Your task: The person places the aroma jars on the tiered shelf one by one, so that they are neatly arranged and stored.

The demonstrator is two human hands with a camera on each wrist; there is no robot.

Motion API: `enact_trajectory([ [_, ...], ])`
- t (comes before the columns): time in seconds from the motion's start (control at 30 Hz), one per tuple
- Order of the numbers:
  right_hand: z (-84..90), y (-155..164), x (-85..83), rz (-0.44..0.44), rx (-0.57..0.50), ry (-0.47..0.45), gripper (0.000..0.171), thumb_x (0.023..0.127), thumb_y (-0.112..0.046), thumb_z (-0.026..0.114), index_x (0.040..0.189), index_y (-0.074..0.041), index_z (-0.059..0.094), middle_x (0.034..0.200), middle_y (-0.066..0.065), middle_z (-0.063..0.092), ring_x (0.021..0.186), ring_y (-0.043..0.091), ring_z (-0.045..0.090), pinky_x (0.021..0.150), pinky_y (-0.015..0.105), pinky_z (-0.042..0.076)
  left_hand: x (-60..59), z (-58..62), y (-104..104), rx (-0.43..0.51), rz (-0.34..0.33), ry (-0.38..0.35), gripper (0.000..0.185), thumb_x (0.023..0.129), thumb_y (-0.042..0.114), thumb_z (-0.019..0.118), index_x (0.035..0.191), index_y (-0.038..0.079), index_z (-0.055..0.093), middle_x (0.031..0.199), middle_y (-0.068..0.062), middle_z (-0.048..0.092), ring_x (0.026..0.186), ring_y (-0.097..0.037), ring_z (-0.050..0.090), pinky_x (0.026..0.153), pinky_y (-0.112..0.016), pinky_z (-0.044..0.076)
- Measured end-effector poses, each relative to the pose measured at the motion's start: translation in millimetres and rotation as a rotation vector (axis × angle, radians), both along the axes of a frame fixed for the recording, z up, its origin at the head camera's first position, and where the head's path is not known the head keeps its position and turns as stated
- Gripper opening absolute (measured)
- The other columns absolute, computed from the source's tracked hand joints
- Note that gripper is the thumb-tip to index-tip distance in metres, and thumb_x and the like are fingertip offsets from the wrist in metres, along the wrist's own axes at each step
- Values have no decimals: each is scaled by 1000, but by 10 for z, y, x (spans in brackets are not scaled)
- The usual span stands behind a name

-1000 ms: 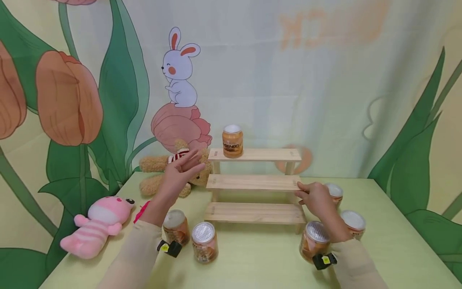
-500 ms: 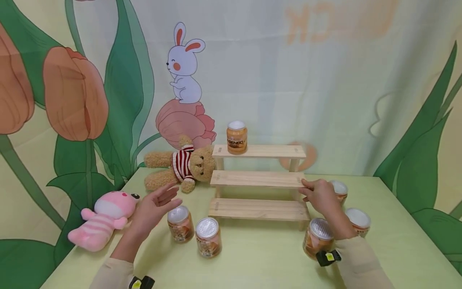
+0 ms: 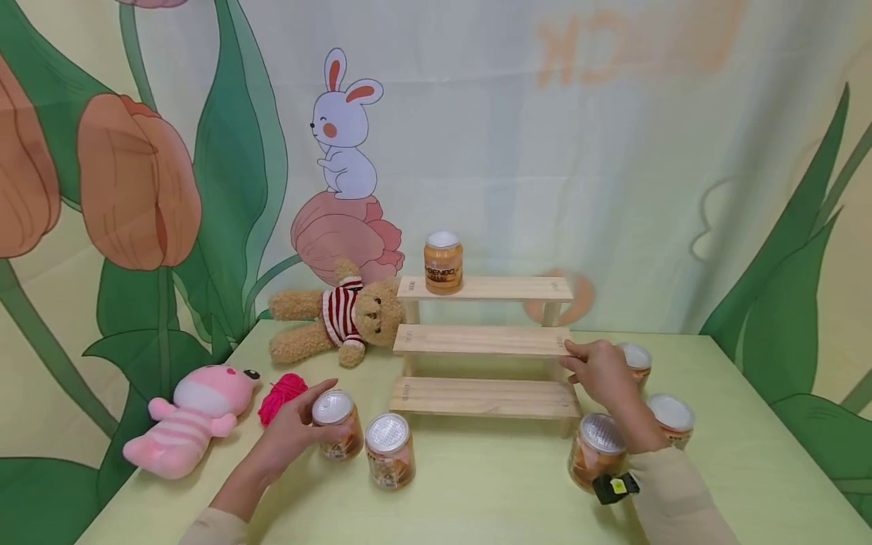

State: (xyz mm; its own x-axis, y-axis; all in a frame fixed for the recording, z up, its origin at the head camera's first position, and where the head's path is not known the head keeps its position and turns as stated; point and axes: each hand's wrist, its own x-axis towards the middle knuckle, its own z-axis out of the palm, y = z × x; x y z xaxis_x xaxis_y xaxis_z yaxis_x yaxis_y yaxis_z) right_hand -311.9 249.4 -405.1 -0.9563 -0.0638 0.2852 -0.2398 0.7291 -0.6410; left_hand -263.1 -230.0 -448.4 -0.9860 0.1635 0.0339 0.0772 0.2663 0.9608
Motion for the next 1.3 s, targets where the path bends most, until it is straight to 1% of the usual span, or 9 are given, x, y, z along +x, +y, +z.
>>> enact_trajectory([
  [0.13,6,-12,3,-1,10,9,40,97,-9,66,133,8,56,114,27,66,70,29,72,42,27,35,-19,-77,-46,37,-24,-19,85,80,10,84,152,5,39,135,-20,56,123,-29,52,93,-28,47],
  [0.3,18,-7,8,0,20,9,41,97,-10,66,133,8,56,117,28,65,70,28,72,42,27,36,-48,-150,-94,53,-80,-39,76,84,9,82,148,-3,42,132,-19,57,121,-27,52,96,-30,45],
  [0.4,11,7,11,-5,24,4,41,97,-11,66,133,8,56,117,27,65,70,29,72,43,28,38,-65,-181,-126,56,-118,-33,74,85,9,80,146,-7,42,131,-20,58,118,-26,54,96,-30,46],
  [0.47,5,14,13,-10,25,3,42,97,-11,66,133,7,56,117,27,65,70,29,73,43,28,38,-76,-209,-149,50,-133,-24,76,85,9,80,147,-7,40,131,-21,57,117,-26,54,95,-29,46],
  [0.6,-4,8,12,-9,17,-2,42,97,-11,66,133,8,56,119,28,63,70,29,73,43,28,39,-86,-265,-184,65,-154,-15,78,87,8,78,152,-4,36,137,-22,54,122,-26,52,96,-29,46],
  [0.7,-4,-2,10,-6,8,-11,41,97,-10,66,133,7,56,121,28,61,70,29,73,43,28,39,-85,-297,-190,91,-147,-16,77,88,7,77,152,0,37,138,-19,54,122,-23,52,96,-29,46],
  [0.87,6,-4,16,-18,16,-10,41,97,-11,66,133,7,56,119,28,63,70,28,73,42,27,36,-79,-305,-162,111,-115,-19,72,87,7,78,148,-3,43,130,-13,61,116,-18,56,95,-29,48],
  [1.1,14,-8,22,-18,16,-6,41,98,-11,66,134,7,55,118,28,64,70,29,72,41,27,35,-68,-293,-117,145,-43,-59,67,85,8,80,145,1,50,128,-12,63,116,-20,56,96,-30,47],
  [1.3,15,-19,20,-13,9,-8,41,97,-10,66,133,7,57,118,27,64,69,28,73,41,27,36,-35,-259,-101,149,6,-42,65,86,8,79,143,-2,51,125,-14,64,112,-19,58,94,-28,47],
])
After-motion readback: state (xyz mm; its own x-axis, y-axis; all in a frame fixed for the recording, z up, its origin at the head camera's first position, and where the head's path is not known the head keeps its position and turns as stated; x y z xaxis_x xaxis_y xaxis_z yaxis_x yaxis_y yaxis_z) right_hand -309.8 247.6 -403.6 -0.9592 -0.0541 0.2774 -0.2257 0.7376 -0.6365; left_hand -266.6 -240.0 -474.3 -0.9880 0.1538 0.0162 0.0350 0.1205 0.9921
